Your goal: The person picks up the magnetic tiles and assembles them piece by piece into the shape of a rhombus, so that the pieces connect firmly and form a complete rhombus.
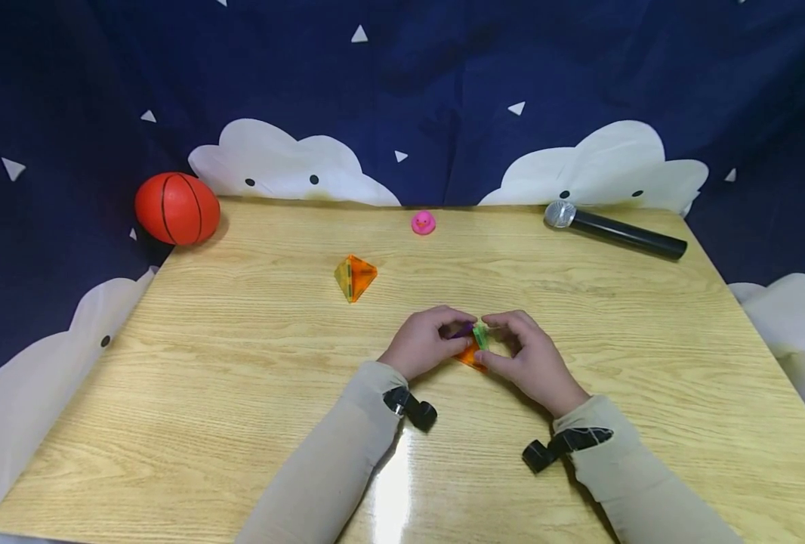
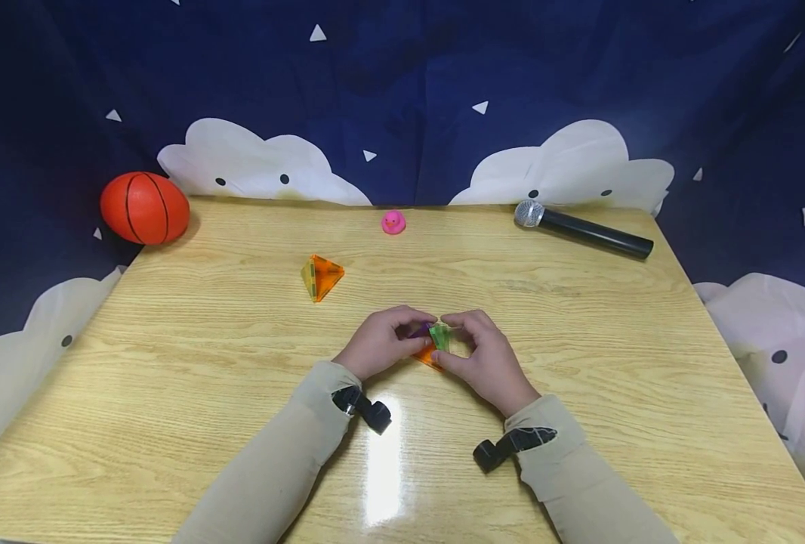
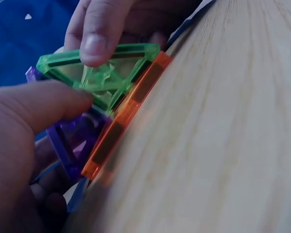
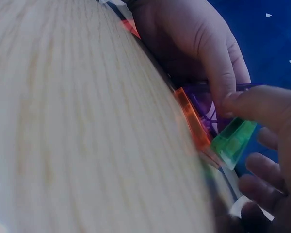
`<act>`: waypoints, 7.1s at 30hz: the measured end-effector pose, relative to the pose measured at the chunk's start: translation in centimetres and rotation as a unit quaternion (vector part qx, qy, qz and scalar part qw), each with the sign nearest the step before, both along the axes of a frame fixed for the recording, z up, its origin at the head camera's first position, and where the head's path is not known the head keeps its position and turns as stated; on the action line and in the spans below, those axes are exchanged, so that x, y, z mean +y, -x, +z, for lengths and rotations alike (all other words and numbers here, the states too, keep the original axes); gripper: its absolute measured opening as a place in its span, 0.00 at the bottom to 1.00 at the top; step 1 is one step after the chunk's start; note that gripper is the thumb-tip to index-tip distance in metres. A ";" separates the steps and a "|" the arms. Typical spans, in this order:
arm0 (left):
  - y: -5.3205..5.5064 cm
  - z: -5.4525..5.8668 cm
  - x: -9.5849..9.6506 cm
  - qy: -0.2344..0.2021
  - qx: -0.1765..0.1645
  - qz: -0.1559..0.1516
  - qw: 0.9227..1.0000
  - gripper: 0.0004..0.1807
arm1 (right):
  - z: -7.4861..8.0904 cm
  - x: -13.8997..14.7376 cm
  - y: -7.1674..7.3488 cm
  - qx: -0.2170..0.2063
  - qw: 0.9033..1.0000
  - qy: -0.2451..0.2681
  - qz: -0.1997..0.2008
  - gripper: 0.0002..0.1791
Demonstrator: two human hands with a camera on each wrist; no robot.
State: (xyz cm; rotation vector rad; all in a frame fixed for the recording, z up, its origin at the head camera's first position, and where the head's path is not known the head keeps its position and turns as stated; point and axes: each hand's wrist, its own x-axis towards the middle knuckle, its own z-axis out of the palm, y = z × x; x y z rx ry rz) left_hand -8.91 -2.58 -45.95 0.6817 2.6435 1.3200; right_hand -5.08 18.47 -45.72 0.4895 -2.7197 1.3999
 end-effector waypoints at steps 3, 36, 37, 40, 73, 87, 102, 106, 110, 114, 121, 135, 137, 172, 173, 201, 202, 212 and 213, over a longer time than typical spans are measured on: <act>-0.1 0.0 0.0 -0.010 -0.018 -0.009 1.000 0.16 | 0.0 0.0 0.1 -0.010 1.000 0.004 0.008 0.30; 0.8 1.0 -2.4 -0.113 0.043 0.041 0.992 0.12 | 0.0 0.3 0.2 -0.011 0.999 -0.035 0.007 0.33; 1.0 1.0 -2.7 -0.113 0.056 0.049 0.991 0.12 | 0.0 0.3 0.2 -0.009 0.999 -0.035 0.005 0.33; 1.4 1.1 -3.4 -0.117 0.112 0.077 0.984 0.10 | -0.1 0.4 0.3 -0.009 0.999 -0.034 -0.002 0.33; 4.0 0.0 -10.0 -0.084 0.019 0.267 0.960 0.30 | 0.0 0.4 0.3 -0.022 0.999 -0.044 -0.009 0.34; 2.6 0.0 -10.0 -0.049 0.012 0.207 0.977 0.29 | -0.2 0.6 0.2 -0.024 0.998 -0.059 -0.014 0.36; 1.2 0.2 -10.1 0.048 -0.001 0.128 0.991 0.36 | 0.0 0.5 0.1 -0.027 0.998 -0.053 -0.012 0.35; 0.7 0.3 -10.0 0.034 -0.013 0.116 0.993 0.36 | 0.0 0.5 0.2 -0.025 0.998 -0.054 -0.011 0.35; 0.3 0.5 -9.8 0.013 -0.036 0.103 0.994 0.35 | -0.1 0.6 0.2 -0.021 0.998 -0.055 -0.011 0.35; 0.1 0.5 -9.7 -0.006 -0.049 0.086 0.995 0.35 | -0.1 0.6 0.3 -0.023 0.998 -0.055 -0.010 0.35; 0.2 0.4 -9.6 -0.022 -0.031 0.056 0.998 0.32 | -0.1 0.6 0.2 -0.023 0.998 -0.055 -0.010 0.34; 0.1 0.3 -9.1 -0.009 -0.042 0.041 0.998 0.25 | -0.2 0.6 0.3 -0.015 0.999 -0.037 -0.013 0.34; 0.1 0.3 -9.0 -0.012 -0.042 0.041 0.998 0.24 | -0.3 0.6 0.3 -0.014 0.999 -0.036 -0.014 0.33; -0.7 0.0 -5.7 0.060 0.031 0.021 0.998 0.23 | -0.7 -0.2 0.7 0.017 0.998 -0.035 -0.048 0.30; -0.8 0.0 -5.7 0.063 0.033 0.020 0.997 0.22 | -0.7 -0.2 0.6 0.015 0.998 -0.036 -0.048 0.30; -0.7 0.1 -5.7 0.017 -0.008 0.030 0.999 0.17 | -0.8 1.9 0.7 -0.024 0.998 -0.043 -0.026 0.20; -0.7 0.0 -5.7 0.012 -0.012 0.032 0.999 0.17 | -0.8 1.9 0.7 -0.025 0.998 -0.041 -0.029 0.20; -0.8 -0.3 -6.1 -0.034 -0.023 0.047 0.998 0.16 | -0.7 1.5 0.8 -0.028 0.999 -0.012 -0.043 0.16; -0.9 -0.2 -6.1 -0.036 -0.022 0.047 0.998 0.16 | -0.7 1.5 0.8 -0.027 0.999 -0.008 -0.045 0.16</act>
